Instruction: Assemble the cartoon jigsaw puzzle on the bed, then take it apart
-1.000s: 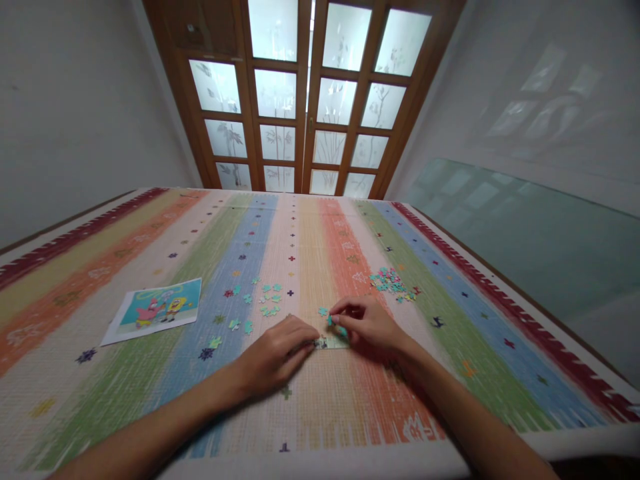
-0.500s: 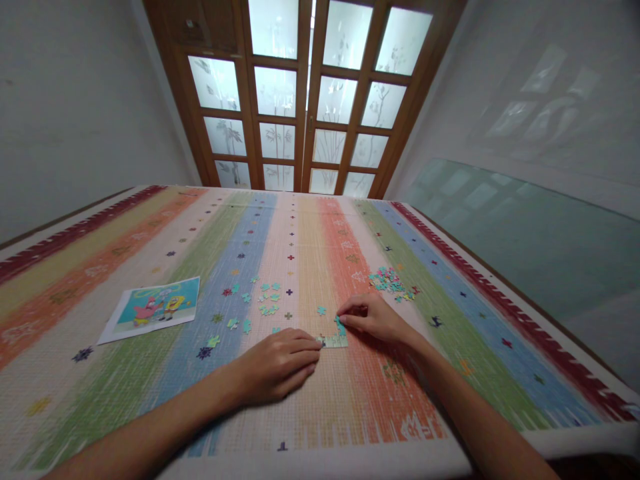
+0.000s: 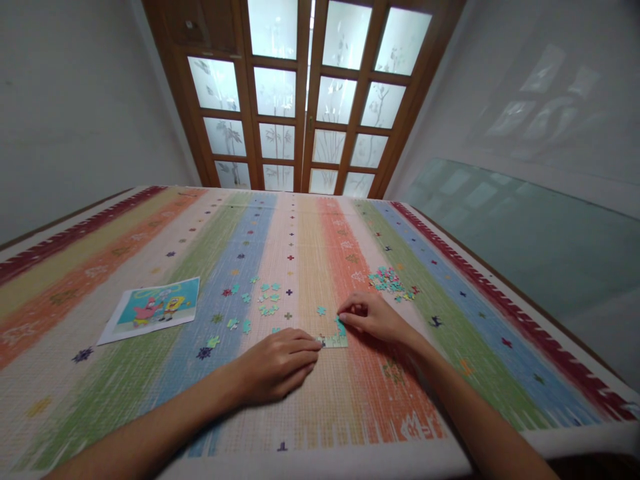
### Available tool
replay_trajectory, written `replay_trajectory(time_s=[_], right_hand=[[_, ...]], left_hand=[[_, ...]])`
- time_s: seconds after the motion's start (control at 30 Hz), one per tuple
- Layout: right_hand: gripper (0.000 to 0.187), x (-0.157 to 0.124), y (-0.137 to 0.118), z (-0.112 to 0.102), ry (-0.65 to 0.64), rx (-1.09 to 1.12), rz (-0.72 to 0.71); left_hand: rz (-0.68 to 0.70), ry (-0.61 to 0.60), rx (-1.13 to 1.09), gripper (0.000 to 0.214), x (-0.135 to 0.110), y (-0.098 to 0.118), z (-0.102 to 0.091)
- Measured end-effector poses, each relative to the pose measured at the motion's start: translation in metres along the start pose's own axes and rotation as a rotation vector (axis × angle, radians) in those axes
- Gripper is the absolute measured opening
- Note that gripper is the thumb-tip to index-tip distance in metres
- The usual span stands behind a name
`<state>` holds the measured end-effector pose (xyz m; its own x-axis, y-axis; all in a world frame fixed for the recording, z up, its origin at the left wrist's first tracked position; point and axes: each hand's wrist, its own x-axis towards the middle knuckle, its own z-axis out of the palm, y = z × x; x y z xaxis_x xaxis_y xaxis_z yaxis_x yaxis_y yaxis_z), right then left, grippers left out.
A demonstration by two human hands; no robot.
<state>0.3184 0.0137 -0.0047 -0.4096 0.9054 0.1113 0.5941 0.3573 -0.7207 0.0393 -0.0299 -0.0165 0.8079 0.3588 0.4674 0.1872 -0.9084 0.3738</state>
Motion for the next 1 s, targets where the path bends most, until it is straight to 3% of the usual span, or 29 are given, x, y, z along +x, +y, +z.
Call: replay_trajectory(time_s=[0.27,0.4,0.57,0.67,0.8,1.0], right_hand=[[0.006,-0.001,0.000,0.002,-0.015,-0.020,0.006],[0.004,-0.001,0.000,0.002,-0.009,-0.022,0.005],[0.003,-0.001,0.001,0.001,-0.015,-0.029,0.002],[0.003,-0.001,0.000,0.001,-0.026,-0.035,0.002],[0.005,-0.001,0.000,0.001,-0.026,-0.050,-0.015],[0.004,0.000,0.003,0.001,-0.043,-0.066,-0.014]], left_hand=[[0.015,0.040,0.020,0.027,0.001,0.000,-0.002],[-0.031,0.085,0.067,0.026,0.003,-0.005,-0.013],[-0.193,0.141,0.162,0.026,-0.007,-0.038,-0.045],[-0.420,0.137,0.281,0.028,-0.025,-0.067,-0.072],[-0.673,0.044,0.387,0.037,-0.052,-0.097,-0.104],[-0.707,-0.114,0.378,0.044,-0.069,-0.108,-0.121]])
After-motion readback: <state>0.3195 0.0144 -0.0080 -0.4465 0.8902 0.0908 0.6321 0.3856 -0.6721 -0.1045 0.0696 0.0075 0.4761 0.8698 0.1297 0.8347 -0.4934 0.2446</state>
